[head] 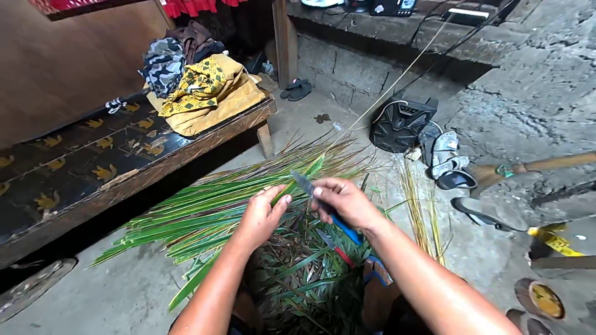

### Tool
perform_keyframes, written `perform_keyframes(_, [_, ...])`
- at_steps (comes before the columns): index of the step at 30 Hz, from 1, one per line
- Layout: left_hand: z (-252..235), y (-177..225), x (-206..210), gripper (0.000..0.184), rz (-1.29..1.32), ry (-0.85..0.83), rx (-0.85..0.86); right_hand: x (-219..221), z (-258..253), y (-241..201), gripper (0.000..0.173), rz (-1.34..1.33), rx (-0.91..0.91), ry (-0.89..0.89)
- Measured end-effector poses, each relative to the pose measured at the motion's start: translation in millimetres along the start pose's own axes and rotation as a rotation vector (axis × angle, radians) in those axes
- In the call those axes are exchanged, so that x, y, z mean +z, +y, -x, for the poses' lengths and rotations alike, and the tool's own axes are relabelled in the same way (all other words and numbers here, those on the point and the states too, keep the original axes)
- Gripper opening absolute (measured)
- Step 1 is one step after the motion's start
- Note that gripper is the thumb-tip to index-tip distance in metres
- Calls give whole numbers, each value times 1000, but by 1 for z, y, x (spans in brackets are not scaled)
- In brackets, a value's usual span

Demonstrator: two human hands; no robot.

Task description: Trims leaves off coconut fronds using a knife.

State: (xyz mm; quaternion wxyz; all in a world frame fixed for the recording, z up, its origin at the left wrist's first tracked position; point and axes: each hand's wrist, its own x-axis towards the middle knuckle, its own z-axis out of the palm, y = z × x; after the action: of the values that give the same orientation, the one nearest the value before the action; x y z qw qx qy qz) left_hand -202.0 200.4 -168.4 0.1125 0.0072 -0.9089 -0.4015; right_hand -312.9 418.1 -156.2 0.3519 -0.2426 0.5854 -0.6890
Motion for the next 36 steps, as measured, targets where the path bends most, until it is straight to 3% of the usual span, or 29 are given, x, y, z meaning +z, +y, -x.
perform_keyframes(10, [6,-1,9,38,-119,-6,85,3,-5,18,30,-31,-5,-161])
perform_keyframes(15, [7,4,9,39,-194,66,66,4,-5,17,31,-30,-6,-113])
perform_keyframes(33, [10,6,4,41,-140,54,101,-24,-6,8,30,11,-136,-13])
perform_keyframes(36, [9,9,8,39,-133,81,102,-17,-4,8,29,22,-117,-112])
